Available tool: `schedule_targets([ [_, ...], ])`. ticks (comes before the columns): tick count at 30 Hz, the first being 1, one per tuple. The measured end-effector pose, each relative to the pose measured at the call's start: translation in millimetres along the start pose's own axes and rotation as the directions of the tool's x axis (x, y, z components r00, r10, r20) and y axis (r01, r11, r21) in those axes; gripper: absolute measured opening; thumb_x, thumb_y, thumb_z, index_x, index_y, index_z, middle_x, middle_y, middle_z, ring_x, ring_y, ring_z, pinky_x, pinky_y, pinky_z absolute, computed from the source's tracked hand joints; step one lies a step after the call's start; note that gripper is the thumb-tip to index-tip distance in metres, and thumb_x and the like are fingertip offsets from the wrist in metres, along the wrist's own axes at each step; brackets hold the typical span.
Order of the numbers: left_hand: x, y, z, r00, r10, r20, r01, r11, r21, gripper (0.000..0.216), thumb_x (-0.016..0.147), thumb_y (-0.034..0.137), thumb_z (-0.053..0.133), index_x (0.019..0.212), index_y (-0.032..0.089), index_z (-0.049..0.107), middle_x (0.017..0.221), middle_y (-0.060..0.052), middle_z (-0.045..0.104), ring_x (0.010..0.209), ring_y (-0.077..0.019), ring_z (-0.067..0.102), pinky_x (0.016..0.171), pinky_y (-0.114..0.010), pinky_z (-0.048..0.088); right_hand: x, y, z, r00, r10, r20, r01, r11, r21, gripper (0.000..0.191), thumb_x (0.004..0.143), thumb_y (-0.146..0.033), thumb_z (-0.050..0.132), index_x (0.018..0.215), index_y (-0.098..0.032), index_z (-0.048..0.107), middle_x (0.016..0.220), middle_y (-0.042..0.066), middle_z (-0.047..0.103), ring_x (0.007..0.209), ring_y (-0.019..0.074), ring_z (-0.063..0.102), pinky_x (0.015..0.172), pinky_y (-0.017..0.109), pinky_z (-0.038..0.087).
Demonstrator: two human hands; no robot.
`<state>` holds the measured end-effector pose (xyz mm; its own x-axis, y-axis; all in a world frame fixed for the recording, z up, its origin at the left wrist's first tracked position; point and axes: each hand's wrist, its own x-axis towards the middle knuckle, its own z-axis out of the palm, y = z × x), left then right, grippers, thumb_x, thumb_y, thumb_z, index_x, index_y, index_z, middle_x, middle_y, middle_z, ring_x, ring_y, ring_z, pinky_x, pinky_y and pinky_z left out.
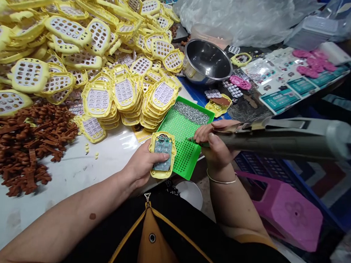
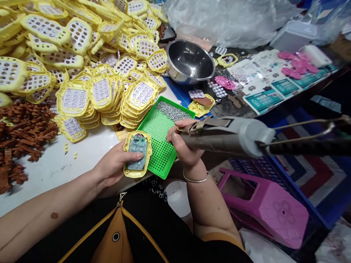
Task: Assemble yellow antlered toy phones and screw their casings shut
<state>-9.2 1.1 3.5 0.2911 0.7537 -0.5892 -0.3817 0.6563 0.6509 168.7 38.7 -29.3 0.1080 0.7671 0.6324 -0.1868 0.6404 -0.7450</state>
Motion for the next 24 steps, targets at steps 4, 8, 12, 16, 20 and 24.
schedule_targets([
  [4,0.0,-1.2,0.2,1.0,0.006,0.0,-0.006,1.0,0.019,0.04,0.059,0.005,0.072,0.095,0.015,0.057,0.082,-0.004,0.069,0.07,-0.017,0.065,0.067,-0.031,0.053,-2.0,0.8,0.1,1.0,0.031,-0.001,-0.031,0.999,-0.031,0.019,0.082,-0.026,0.063,0.1,-0.029,0.059,0.059,-0.006,0.051,0.047,0.0113,0.052,0.047,0.027,0.047],
  [8,0.0,-1.9,-0.4,1.0,0.006,-0.002,-0.006,1.0,0.025,0.04,0.06,0.005,0.071,0.096,0.015,0.057,0.081,-0.003,0.067,0.071,-0.0167,0.065,0.068,-0.03,0.053,-3.3,4.7,0.5,0.999,0.037,-0.013,-0.038,0.997,-0.073,0.018,0.082,-0.029,0.063,0.099,-0.029,0.058,0.058,-0.007,0.048,0.046,0.0115,0.051,0.047,0.028,0.047],
  [12,0.2,-3.0,-1.3,1.0,0.003,0.01,-0.003,1.0,0.019,0.04,0.061,0.005,0.071,0.097,0.015,0.057,0.083,-0.004,0.068,0.071,-0.0169,0.065,0.068,-0.031,0.054,-3.7,6.7,1.4,0.998,0.053,-0.019,-0.055,0.992,-0.116,0.016,0.082,-0.031,0.063,0.097,-0.028,0.056,0.059,-0.007,0.048,0.046,0.0118,0.052,0.046,0.029,0.047],
  [16,0.6,-3.3,-1.7,1.0,0.016,0.01,-0.016,1.0,0.007,0.042,0.061,0.006,0.072,0.099,0.015,0.056,0.085,-0.005,0.069,0.072,-0.0173,0.066,0.068,-0.031,0.054,-2.5,7.6,-0.1,0.996,0.08,0.04,-0.075,0.991,-0.115,0.018,0.082,-0.031,0.062,0.098,-0.027,0.055,0.059,-0.007,0.048,0.047,0.0112,0.052,0.047,0.028,0.048],
  [20,3.0,0.5,-2.2,0.994,0.093,-0.048,-0.095,0.995,-0.032,0.045,0.06,0.005,0.073,0.099,0.015,0.054,0.086,-0.004,0.07,0.072,-0.0169,0.066,0.07,-0.032,0.055,-0.8,4.9,0.5,0.995,0.085,0.046,-0.078,0.988,-0.132,0.017,0.082,-0.032,0.061,0.097,-0.028,0.055,0.058,-0.007,0.048,0.047,0.0111,0.051,0.047,0.028,0.048],
  [24,7.1,4.7,-3.5,0.979,0.179,-0.1,-0.185,0.981,-0.06,0.046,0.058,0.003,0.073,0.098,0.016,0.053,0.085,-0.003,0.069,0.071,-0.0163,0.065,0.069,-0.032,0.054,0.9,-17.6,12.1,0.999,0.018,-0.031,-0.019,0.999,-0.04,0.016,0.081,-0.028,0.061,0.096,-0.029,0.055,0.056,-0.007,0.048,0.046,0.0113,0.05,0.048,0.028,0.048],
])
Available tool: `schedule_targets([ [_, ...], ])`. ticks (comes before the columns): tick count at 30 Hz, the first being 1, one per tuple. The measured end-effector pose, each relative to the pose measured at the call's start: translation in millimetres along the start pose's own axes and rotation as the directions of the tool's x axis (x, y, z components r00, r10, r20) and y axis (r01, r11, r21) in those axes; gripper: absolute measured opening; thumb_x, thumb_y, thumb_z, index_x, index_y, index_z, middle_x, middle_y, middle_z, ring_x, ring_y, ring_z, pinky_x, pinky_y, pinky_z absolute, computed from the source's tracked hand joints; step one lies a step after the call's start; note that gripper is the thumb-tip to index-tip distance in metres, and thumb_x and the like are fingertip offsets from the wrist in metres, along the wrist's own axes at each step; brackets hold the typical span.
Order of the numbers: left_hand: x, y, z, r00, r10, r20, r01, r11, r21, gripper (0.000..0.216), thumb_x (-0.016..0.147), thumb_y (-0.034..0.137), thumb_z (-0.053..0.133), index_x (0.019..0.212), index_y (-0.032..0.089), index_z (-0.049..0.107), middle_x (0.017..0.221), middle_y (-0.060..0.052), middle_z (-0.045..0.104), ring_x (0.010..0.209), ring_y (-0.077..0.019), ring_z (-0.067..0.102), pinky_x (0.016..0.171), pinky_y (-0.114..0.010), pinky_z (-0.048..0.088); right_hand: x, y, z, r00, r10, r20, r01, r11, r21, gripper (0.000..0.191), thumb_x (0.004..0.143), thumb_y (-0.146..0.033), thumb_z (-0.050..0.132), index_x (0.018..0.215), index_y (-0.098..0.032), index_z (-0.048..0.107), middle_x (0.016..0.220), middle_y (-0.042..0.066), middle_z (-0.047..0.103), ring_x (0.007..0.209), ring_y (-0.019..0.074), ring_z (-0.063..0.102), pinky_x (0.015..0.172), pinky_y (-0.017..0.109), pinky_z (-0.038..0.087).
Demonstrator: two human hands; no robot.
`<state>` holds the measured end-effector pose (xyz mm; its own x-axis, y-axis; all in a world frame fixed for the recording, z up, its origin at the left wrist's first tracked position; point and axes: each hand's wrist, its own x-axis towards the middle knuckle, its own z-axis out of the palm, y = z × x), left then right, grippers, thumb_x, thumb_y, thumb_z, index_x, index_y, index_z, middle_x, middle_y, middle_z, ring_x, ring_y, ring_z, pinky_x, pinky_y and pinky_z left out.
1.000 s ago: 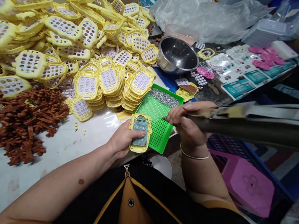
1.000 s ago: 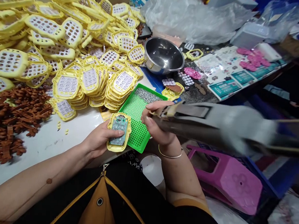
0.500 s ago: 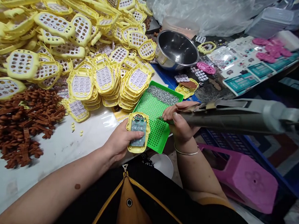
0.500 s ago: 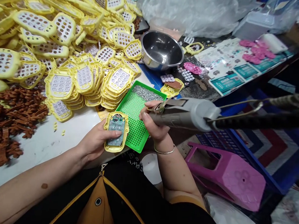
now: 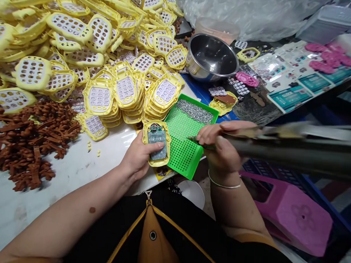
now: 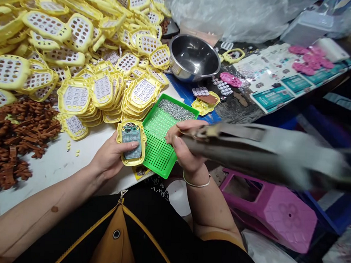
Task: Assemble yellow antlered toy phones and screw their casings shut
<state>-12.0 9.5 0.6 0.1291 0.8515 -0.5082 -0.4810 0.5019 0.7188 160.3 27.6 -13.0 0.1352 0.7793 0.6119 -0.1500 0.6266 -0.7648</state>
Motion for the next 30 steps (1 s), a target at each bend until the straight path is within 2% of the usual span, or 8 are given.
schedule_targets([
  [3,1.8,-0.3,-0.7,1.0,0.008,-0.011,-0.008,1.0,0.009,0.046,0.058,0.003,0.072,0.098,0.016,0.053,0.084,-0.002,0.069,0.071,-0.0163,0.065,0.069,-0.032,0.053,-0.8,-27.8,12.8,1.0,-0.016,-0.022,0.018,0.994,0.11,0.014,0.081,-0.025,0.06,0.095,-0.027,0.059,0.056,-0.006,0.05,0.045,0.012,0.051,0.048,0.03,0.049],
  [8,2.4,-3.3,-2.7,1.0,0.028,-0.007,-0.028,1.0,0.006,0.044,0.059,0.003,0.07,0.096,0.016,0.052,0.081,-0.001,0.067,0.07,-0.0156,0.063,0.071,-0.033,0.053,-7.7,-56.0,25.9,0.989,-0.005,0.151,-0.033,0.968,0.249,0.022,0.081,-0.022,0.06,0.103,-0.021,0.063,0.057,-0.003,0.054,0.047,0.0139,0.055,0.047,0.034,0.051],
  [15,3.2,-5.2,-5.6,0.998,0.061,0.029,-0.061,0.998,0.01,0.043,0.059,0.003,0.069,0.097,0.016,0.052,0.082,-0.001,0.066,0.073,-0.0166,0.063,0.072,-0.033,0.052,-14.2,-54.5,28.4,0.985,0.039,0.167,-0.083,0.959,0.271,0.023,0.08,-0.022,0.061,0.102,-0.021,0.063,0.058,-0.003,0.056,0.049,0.0137,0.056,0.05,0.034,0.053],
  [22,2.4,-4.7,-5.2,0.998,0.056,0.027,-0.056,0.998,0.011,0.043,0.059,0.002,0.069,0.096,0.016,0.052,0.081,-0.002,0.066,0.072,-0.0165,0.063,0.071,-0.033,0.052,-13.2,-48.6,30.3,0.985,0.028,0.17,-0.076,0.956,0.283,0.021,0.08,-0.023,0.06,0.101,-0.023,0.062,0.057,-0.005,0.054,0.047,0.0121,0.054,0.047,0.03,0.052],
  [30,3.5,-5.8,-6.0,0.997,0.063,0.036,-0.063,0.998,0.005,0.042,0.058,0.005,0.07,0.096,0.016,0.055,0.082,-0.002,0.066,0.072,-0.016,0.062,0.071,-0.032,0.051,-15.5,-51.7,29.7,0.987,0.01,0.158,-0.048,0.97,0.238,0.024,0.079,-0.022,0.059,0.103,-0.022,0.064,0.057,-0.004,0.055,0.047,0.0132,0.055,0.047,0.032,0.052],
])
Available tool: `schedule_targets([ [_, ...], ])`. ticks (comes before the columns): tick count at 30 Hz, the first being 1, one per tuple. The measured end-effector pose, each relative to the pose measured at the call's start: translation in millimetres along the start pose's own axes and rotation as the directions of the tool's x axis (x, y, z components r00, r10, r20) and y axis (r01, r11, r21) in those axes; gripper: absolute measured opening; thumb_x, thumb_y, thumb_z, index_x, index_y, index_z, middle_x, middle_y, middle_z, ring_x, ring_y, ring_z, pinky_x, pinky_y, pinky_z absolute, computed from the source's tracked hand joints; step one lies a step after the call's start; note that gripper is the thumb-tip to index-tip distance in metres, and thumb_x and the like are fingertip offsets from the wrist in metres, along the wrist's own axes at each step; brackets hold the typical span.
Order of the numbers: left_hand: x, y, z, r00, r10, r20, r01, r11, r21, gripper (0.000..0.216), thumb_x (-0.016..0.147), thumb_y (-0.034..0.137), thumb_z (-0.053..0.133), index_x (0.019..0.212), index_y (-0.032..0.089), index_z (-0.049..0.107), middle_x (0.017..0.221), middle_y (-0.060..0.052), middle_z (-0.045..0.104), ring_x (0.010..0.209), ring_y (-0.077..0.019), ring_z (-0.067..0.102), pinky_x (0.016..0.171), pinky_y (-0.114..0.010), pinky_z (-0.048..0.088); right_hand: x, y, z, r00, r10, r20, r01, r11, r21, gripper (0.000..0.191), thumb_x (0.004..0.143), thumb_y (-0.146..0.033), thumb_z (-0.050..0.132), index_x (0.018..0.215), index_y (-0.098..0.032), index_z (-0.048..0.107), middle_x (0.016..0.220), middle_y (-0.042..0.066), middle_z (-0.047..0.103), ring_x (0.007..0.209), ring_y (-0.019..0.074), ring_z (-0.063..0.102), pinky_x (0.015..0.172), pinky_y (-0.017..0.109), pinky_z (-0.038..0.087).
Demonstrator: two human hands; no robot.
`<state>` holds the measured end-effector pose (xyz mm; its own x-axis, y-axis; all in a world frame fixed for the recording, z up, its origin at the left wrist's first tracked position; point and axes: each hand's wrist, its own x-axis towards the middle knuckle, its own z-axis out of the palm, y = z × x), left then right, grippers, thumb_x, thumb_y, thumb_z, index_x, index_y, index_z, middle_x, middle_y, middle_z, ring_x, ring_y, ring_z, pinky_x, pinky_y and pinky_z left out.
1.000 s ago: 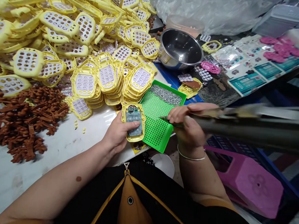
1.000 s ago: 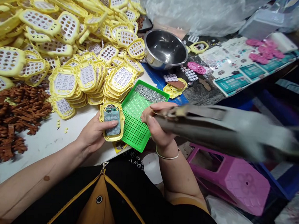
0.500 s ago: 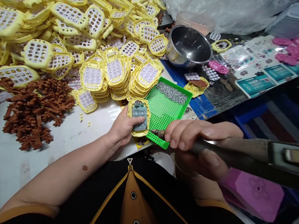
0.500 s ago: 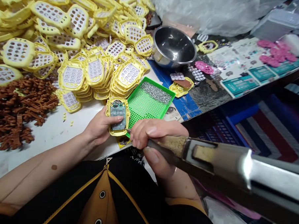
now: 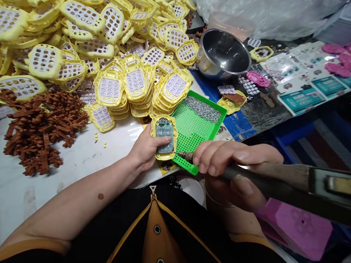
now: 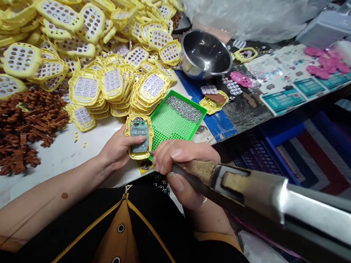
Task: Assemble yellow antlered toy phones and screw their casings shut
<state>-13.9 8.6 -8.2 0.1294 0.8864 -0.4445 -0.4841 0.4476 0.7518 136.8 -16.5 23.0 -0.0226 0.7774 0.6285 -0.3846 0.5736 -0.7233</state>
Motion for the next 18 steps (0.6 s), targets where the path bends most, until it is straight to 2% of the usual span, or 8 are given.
schedule_targets([
  [2,0.0,0.3,0.4,1.0,-0.004,-0.012,0.004,1.0,0.001,0.042,0.057,0.005,0.07,0.095,0.016,0.055,0.081,-0.001,0.066,0.071,-0.0158,0.061,0.072,-0.033,0.051,-1.0,0.4,0.0,1.0,-0.017,0.004,0.017,0.999,-0.028,0.026,0.079,-0.022,0.059,0.104,-0.024,0.064,0.057,-0.004,0.055,0.047,0.0133,0.055,0.047,0.032,0.052],
  [5,0.0,0.4,1.0,1.0,-0.015,-0.023,0.014,1.0,-0.007,0.043,0.056,0.005,0.07,0.095,0.016,0.056,0.082,-0.001,0.066,0.071,-0.0164,0.061,0.074,-0.034,0.05,-2.8,0.5,-1.4,0.997,-0.039,0.072,0.041,0.999,-0.029,0.032,0.078,-0.019,0.059,0.109,-0.023,0.062,0.059,-0.003,0.057,0.049,0.0147,0.058,0.047,0.034,0.052],
  [8,0.2,0.1,1.2,0.999,-0.018,-0.03,0.017,1.0,-0.016,0.043,0.057,0.005,0.07,0.095,0.017,0.055,0.082,-0.001,0.066,0.073,-0.0169,0.062,0.076,-0.035,0.05,-3.1,0.3,-2.2,0.995,-0.013,0.099,0.013,1.0,0.002,0.034,0.077,-0.017,0.059,0.11,-0.02,0.062,0.061,-0.002,0.058,0.051,0.0157,0.059,0.048,0.035,0.053],
  [13,0.9,0.6,1.7,0.999,-0.019,-0.031,0.019,1.0,-0.015,0.041,0.057,0.004,0.069,0.093,0.016,0.055,0.081,-0.001,0.065,0.071,-0.0162,0.061,0.074,-0.034,0.049,1.6,1.2,-0.2,0.992,-0.039,0.119,0.037,0.999,0.017,0.031,0.076,-0.016,0.06,0.107,-0.019,0.063,0.06,-0.002,0.056,0.051,0.0149,0.058,0.047,0.034,0.053],
  [18,1.1,1.6,3.2,0.999,-0.028,-0.031,0.028,1.0,-0.001,0.039,0.056,0.001,0.066,0.09,0.015,0.055,0.078,0.0,0.064,0.068,-0.0147,0.059,0.071,-0.031,0.048,6.5,3.6,4.8,0.994,0.015,0.105,-0.02,0.999,0.044,0.02,0.077,-0.016,0.062,0.097,-0.019,0.064,0.057,-0.004,0.055,0.048,0.0131,0.056,0.045,0.031,0.051],
])
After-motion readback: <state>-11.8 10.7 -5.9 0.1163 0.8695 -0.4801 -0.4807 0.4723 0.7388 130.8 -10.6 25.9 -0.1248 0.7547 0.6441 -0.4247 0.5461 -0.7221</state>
